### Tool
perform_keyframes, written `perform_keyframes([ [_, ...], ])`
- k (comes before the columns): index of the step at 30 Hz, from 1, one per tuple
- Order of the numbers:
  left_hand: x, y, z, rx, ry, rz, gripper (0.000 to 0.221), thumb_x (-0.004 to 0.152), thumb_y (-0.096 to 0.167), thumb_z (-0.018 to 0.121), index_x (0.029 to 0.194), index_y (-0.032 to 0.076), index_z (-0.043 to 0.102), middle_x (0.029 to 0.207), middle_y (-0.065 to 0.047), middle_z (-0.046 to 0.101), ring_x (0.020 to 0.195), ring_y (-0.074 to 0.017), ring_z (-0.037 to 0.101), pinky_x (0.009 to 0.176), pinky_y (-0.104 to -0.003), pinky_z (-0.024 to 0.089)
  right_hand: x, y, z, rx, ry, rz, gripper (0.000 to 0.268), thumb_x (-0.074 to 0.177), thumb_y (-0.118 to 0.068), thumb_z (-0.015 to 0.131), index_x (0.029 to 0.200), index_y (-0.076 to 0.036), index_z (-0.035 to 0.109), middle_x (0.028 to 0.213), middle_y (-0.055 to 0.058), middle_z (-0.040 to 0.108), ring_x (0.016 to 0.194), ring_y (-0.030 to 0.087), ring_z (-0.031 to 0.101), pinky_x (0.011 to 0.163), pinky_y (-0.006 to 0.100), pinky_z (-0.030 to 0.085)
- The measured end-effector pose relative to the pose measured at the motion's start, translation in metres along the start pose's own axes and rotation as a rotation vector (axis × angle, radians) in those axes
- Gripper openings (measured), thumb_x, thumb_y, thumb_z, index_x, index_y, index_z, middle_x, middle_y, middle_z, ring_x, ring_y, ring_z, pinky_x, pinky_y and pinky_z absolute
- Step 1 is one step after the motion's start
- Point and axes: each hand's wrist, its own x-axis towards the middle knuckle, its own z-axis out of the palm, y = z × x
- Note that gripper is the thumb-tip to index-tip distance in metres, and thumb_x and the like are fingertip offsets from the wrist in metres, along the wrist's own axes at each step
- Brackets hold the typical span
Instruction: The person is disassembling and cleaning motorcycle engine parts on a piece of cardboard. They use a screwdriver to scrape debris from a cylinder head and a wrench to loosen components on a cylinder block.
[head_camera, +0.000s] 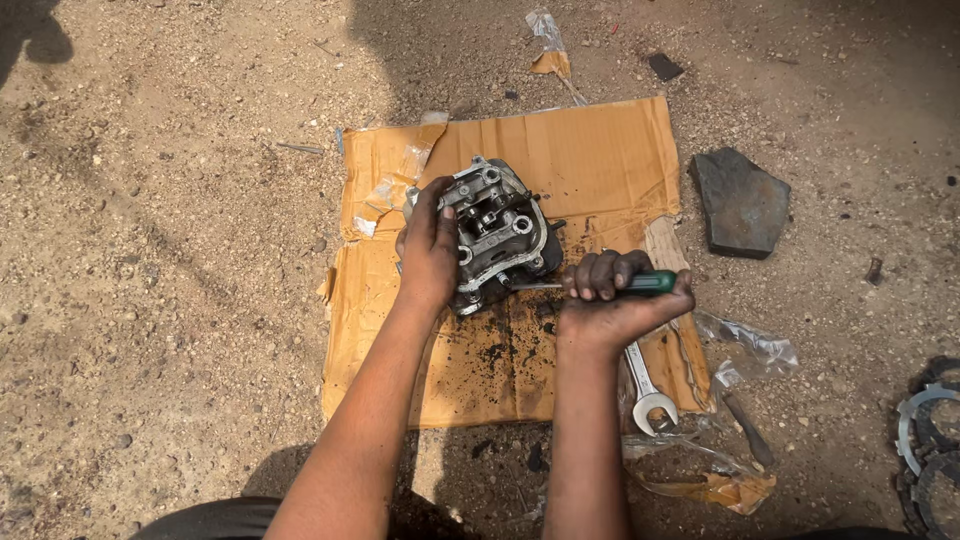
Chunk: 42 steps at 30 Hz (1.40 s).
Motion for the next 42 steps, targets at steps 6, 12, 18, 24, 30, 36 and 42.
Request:
perform_keyframes([
  [6,-0.007,0.001,0.009,-0.038,0.000,-0.015,0.036,0.108,0.020,0.046,0.143,0.016,0.053,0.137,-0.012,0.067,0.128,-0.0312,0.062,0.112,-0.042,0.039,-0.016,0.012,0.012,-0.040,0.059,0.001,0.066,0.099,-0.069,0.030,0.064,-0.015,0.041,0.048,-0.001,0.031,0.040,0.015,0.027,0.040,0.033,0.024],
  [12,-0.007,0.000,0.008,0.054,0.020,0.014,0.037,0.107,0.020,0.049,0.144,0.016,0.052,0.138,-0.014,0.065,0.128,-0.0345,0.058,0.113,-0.046,0.031,-0.012,-0.020,0.016,-0.061,-0.068,-0.103,0.066,0.098,-0.069,0.029,0.062,-0.014,0.039,0.049,0.001,0.032,0.041,0.016,0.027,0.042,0.034,0.026],
  [18,0.002,0.001,0.003,-0.012,-0.004,-0.016,0.037,0.107,0.022,0.048,0.144,0.019,0.052,0.137,-0.010,0.067,0.128,-0.0291,0.061,0.116,-0.044,0.033,-0.018,0.014,0.023,-0.067,-0.076,-0.066,0.066,0.099,-0.067,0.028,0.060,-0.014,0.040,0.047,0.000,0.031,0.039,0.015,0.028,0.039,0.034,0.027],
  [24,-0.007,-0.003,0.009,0.011,0.034,0.032,0.036,0.108,0.020,0.048,0.143,0.016,0.053,0.138,-0.012,0.066,0.129,-0.0310,0.059,0.114,-0.044,0.032,-0.025,0.012,0.014,-0.153,0.003,-0.059,0.066,0.102,-0.065,0.027,0.060,-0.015,0.041,0.047,-0.002,0.031,0.038,0.013,0.027,0.037,0.033,0.025],
  [30,-0.010,-0.001,0.008,-0.002,0.016,-0.034,0.036,0.107,0.022,0.048,0.143,0.017,0.053,0.137,-0.012,0.067,0.126,-0.0309,0.061,0.113,-0.044,0.035,-0.024,-0.004,0.010,-0.037,-0.129,-0.055,0.065,0.100,-0.067,0.027,0.065,-0.014,0.041,0.049,0.000,0.031,0.043,0.014,0.028,0.044,0.033,0.026],
  [36,-0.008,0.010,0.003,0.069,0.002,-0.037,0.037,0.108,0.021,0.047,0.144,0.017,0.052,0.135,-0.015,0.065,0.126,-0.0358,0.055,0.113,-0.048,0.029,-0.024,0.005,0.012,-0.072,-0.071,-0.068,0.067,0.098,-0.072,0.029,0.065,-0.015,0.040,0.050,0.001,0.031,0.043,0.016,0.027,0.044,0.034,0.025],
  [42,-0.006,0.007,0.009,0.009,0.010,-0.016,0.036,0.108,0.024,0.047,0.143,0.018,0.052,0.135,-0.012,0.068,0.126,-0.0298,0.062,0.116,-0.047,0.028,-0.021,0.047,-0.015,-0.155,-0.132,-0.033,0.068,0.099,-0.071,0.033,0.068,-0.012,0.044,0.053,0.002,0.036,0.046,0.017,0.031,0.049,0.035,0.029],
])
